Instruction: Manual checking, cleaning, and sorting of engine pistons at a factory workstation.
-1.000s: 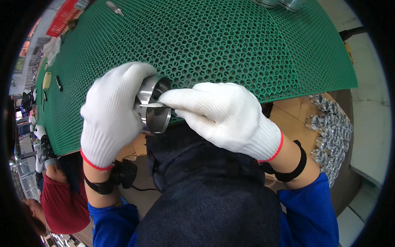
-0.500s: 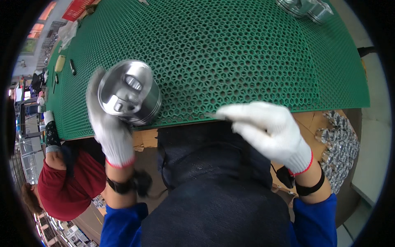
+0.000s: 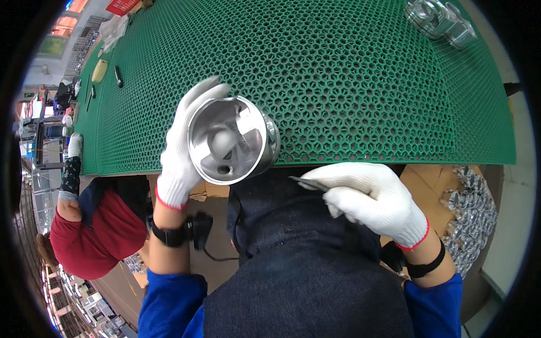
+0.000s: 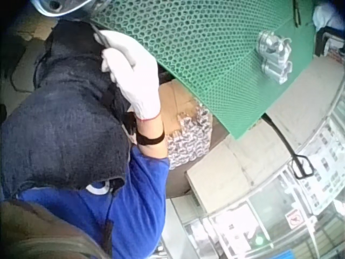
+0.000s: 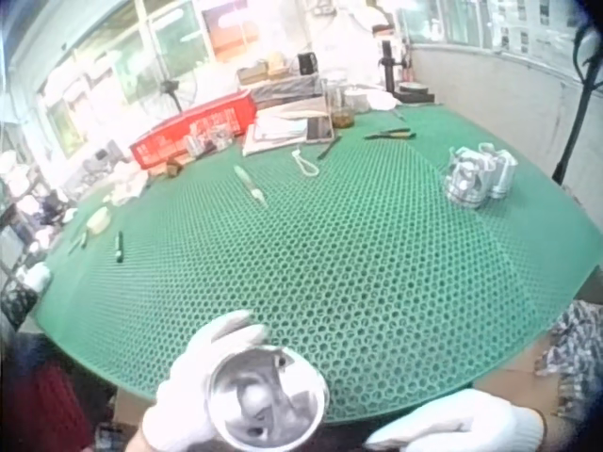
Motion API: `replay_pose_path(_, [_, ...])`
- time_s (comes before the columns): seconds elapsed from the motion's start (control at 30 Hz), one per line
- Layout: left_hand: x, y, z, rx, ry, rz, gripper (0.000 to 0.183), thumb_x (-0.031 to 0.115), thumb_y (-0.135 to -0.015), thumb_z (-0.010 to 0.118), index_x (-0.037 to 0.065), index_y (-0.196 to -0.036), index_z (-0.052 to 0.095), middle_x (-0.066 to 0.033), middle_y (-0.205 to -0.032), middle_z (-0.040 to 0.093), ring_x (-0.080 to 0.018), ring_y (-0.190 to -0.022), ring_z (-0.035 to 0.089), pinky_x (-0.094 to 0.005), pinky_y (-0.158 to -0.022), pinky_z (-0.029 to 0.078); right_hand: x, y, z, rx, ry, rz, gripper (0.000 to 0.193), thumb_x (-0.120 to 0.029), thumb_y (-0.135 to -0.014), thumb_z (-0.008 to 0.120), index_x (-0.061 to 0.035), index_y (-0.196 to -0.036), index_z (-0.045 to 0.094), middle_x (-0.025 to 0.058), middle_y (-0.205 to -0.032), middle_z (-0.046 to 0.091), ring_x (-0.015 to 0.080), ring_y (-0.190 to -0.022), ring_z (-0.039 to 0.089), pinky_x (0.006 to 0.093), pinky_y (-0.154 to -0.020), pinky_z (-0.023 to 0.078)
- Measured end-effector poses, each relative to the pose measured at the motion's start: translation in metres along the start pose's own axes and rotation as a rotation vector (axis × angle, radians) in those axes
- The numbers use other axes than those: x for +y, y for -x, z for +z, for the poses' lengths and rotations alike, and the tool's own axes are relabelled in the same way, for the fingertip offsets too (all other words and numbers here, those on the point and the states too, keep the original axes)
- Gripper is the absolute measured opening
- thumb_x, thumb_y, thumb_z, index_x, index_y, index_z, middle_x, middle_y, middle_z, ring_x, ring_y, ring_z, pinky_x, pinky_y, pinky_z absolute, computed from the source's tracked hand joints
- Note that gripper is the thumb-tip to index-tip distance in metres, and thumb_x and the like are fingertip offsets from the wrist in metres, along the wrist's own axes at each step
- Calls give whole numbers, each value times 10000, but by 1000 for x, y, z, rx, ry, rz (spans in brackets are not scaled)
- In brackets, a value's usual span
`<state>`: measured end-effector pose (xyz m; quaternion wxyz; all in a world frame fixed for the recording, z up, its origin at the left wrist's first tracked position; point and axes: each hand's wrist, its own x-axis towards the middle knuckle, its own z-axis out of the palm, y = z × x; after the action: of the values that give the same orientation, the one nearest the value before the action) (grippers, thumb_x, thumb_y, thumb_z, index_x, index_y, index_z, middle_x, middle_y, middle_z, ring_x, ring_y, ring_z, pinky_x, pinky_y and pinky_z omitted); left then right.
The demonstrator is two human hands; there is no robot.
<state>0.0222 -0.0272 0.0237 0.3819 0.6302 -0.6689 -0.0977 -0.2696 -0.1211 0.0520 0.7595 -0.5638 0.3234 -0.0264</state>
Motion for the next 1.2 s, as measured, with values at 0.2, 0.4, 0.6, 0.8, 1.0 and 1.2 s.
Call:
replay_pose_path(0.2, [75, -51, 14, -187, -367, 258, 374, 81, -673, 740, 57, -1038, 663, -118, -996, 682, -351, -928, 657, -410, -802, 533, -1, -11, -8, 165, 131, -213, 309, -25, -915, 568, -12, -1209, 660, 44, -916, 689, 79, -732, 607, 227, -673, 511])
replay_pose_path(0.4, [80, -56, 21, -145, -450, 240, 378, 66, -671, 729, 63, -1043, 663, -127, -1017, 687, -343, -945, 662, -410, -816, 532, -5, -26, -4, 228, 281, -411, 258, -33, -905, 590, -31, -1144, 688, 99, -1016, 724, 139, -827, 677, 285, -753, 546])
replay_pose_path(0.6, [78, -75, 23, -315, -460, 86, 386, 79, -679, 731, 61, -1058, 660, -139, -993, 687, -344, -910, 667, -408, -791, 535, 1, -28, -14, 251, 873, -774, 288, -74, -810, 680, -127, -1091, 712, 48, -702, 623, 195, -590, 637, 305, -540, 519])
replay_pose_path(0.8, [71, -87, 19, -434, -487, 36, 356, 59, -714, 699, 47, -1069, 665, -145, -975, 684, -339, -915, 672, -391, -801, 535, -1, -24, -13, 172, 1552, -719, 306, -182, -801, 651, -220, -1105, 657, 21, -663, 570, 206, -559, 613, 335, -482, 498])
replay_pose_path(1.0, [50, -57, 0, -83, -42, -71, 617, 87, -813, 717, 82, -1391, 500, -137, -1086, 653, -264, -947, 680, -344, -867, 540, 8, -19, -22, 187, 1047, -768, 338, -112, -803, 664, -176, -1134, 681, 57, -673, 569, 232, -577, 600, 351, -507, 476])
replay_pose_path(1.2, [13, 38, -42, -22, -492, -186, 770, -50, -818, 636, 4, -1508, 297, -203, -1250, 632, -303, -1000, 682, -366, -874, 539, 9, -23, -25, 306, 884, -624, 332, -25, -797, 674, -117, -1114, 705, 69, -723, 634, 240, -621, 616, 347, -586, 499])
